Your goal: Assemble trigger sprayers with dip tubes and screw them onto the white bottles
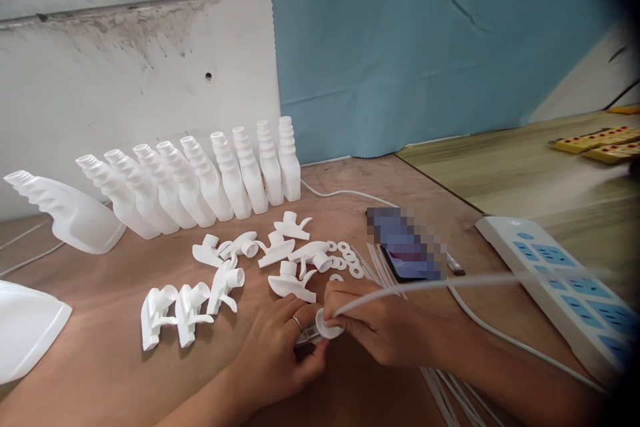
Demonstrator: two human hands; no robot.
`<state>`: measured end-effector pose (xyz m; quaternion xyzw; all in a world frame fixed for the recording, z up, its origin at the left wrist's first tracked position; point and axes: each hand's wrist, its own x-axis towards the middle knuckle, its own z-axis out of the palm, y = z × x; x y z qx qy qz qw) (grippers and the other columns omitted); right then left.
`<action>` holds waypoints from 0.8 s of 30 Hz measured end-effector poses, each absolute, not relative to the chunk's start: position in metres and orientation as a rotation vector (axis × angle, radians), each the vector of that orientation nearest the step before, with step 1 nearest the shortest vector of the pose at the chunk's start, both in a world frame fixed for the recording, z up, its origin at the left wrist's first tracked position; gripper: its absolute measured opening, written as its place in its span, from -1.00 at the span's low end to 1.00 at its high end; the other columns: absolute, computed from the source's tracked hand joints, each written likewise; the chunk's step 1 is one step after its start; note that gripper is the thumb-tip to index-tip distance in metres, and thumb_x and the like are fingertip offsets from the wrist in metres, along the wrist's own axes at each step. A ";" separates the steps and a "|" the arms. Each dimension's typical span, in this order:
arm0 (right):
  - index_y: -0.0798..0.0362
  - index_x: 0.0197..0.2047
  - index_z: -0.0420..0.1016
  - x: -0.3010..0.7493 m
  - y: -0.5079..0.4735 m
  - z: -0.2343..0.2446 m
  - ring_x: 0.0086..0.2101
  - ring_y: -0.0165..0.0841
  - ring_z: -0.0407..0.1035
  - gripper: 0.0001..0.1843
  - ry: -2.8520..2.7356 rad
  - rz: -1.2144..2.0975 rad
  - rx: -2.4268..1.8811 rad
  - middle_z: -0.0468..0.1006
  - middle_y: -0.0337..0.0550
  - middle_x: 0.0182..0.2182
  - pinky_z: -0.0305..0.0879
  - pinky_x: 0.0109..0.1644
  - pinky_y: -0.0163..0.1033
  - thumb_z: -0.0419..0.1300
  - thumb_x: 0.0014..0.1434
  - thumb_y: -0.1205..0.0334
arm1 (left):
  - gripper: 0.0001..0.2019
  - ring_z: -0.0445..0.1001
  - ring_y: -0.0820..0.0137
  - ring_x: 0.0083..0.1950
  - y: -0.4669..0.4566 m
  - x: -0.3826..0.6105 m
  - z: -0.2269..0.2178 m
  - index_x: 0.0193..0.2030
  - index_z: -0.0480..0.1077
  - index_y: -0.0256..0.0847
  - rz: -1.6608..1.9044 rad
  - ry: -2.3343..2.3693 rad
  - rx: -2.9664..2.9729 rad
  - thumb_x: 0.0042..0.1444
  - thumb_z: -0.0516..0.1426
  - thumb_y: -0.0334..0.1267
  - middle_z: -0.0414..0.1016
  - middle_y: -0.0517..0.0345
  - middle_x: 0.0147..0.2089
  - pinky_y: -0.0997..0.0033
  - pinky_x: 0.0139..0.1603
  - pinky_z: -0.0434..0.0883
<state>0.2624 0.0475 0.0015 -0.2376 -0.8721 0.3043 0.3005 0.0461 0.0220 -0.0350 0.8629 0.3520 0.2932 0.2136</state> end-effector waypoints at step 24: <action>0.08 -0.02 0.56 0.276 0.038 0.008 0.06 -0.22 0.45 -0.74 -2.371 -0.351 -0.247 0.57 -0.01 0.04 0.43 0.15 -0.07 0.05 0.39 0.34 | -0.62 0.48 0.35 -0.18 0.004 0.046 0.034 0.09 0.31 -0.13 0.597 0.853 1.677 0.24 0.15 0.01 0.48 0.08 -0.11 0.42 -0.20 0.45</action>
